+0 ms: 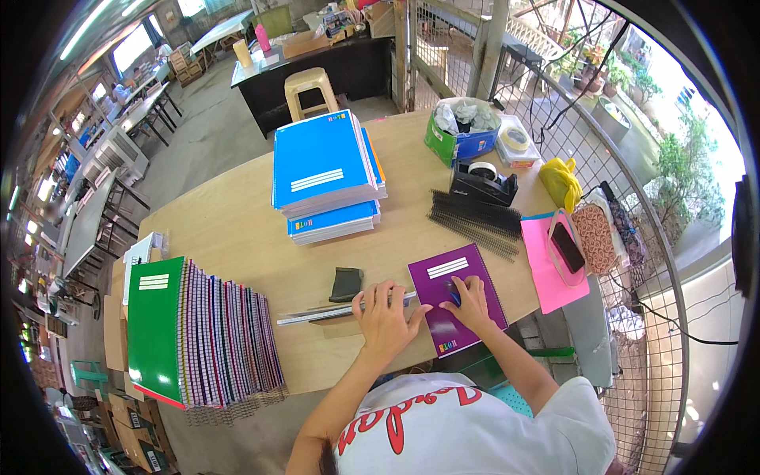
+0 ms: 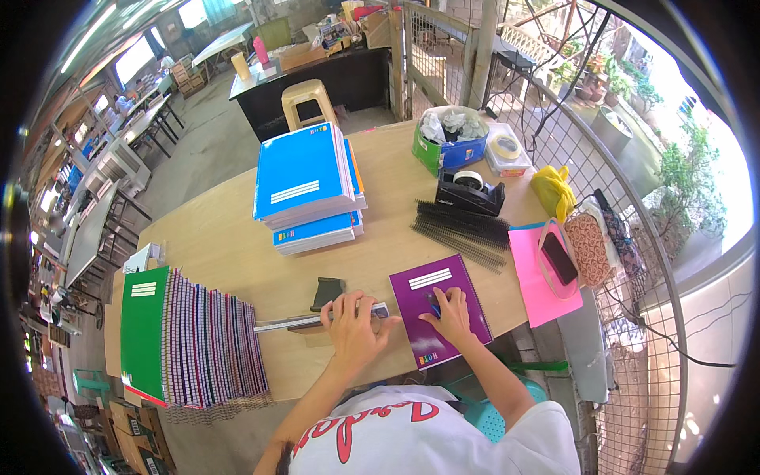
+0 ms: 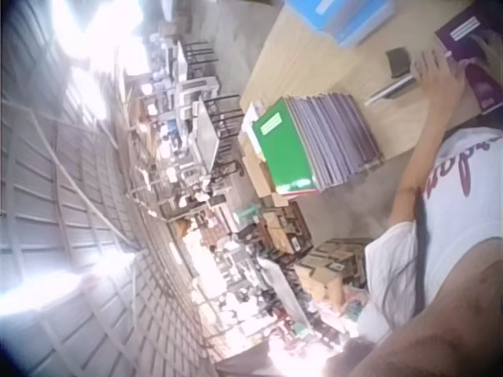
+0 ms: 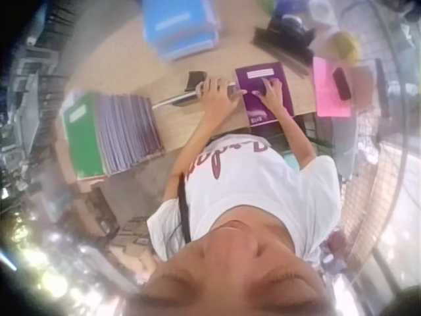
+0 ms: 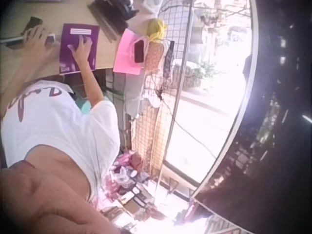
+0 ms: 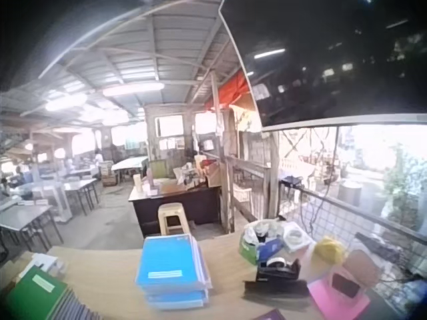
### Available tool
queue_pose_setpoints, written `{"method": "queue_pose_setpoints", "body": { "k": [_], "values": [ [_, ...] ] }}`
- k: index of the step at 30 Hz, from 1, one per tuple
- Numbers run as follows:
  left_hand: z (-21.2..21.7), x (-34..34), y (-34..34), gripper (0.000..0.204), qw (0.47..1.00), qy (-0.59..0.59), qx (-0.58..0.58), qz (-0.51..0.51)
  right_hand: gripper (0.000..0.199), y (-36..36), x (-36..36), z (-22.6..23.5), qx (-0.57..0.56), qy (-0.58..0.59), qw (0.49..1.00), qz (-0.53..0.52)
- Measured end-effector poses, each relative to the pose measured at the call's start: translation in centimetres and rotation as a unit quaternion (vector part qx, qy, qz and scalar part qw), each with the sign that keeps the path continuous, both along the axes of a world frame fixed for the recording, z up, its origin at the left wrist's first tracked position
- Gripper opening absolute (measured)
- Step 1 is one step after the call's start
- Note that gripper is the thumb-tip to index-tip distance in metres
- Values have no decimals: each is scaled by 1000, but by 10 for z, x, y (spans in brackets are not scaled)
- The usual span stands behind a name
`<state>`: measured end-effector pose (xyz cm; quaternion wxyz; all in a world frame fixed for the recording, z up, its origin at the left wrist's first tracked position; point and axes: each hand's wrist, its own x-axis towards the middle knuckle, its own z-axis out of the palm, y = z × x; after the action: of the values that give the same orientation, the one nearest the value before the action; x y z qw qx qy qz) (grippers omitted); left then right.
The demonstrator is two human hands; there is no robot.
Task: The person organizes spiral-bound notebooks by selecting individual notebooks from different colored stacks and placing them onto a single central pile, then uses shears to trim the ends of the spiral bindings on each notebook.
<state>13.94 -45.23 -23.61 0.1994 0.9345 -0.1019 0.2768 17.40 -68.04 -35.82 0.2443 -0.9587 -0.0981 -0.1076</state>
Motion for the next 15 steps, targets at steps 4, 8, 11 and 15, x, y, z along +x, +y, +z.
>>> {"method": "queue_pose_setpoints", "body": {
  "k": [4, 8, 11, 15],
  "values": [
    [-8, 18, -16, 27, 998, -28, 5, 59, 43, -12, 76, -22, 29, -112, 993, -22],
    [-10, 26, -15, 24, 997, -52, -4, 59, 24, -9, 159, -19, -74, -97, 987, -101],
    [-8, 27, -13, 24, 997, -27, 4, 76, 15, -25, 190, -29, -257, -142, 956, 18],
    [-7, 27, -18, 25, 997, -8, 7, 75, 17, -52, 203, -17, -141, -183, 969, 87]
  ]
}}
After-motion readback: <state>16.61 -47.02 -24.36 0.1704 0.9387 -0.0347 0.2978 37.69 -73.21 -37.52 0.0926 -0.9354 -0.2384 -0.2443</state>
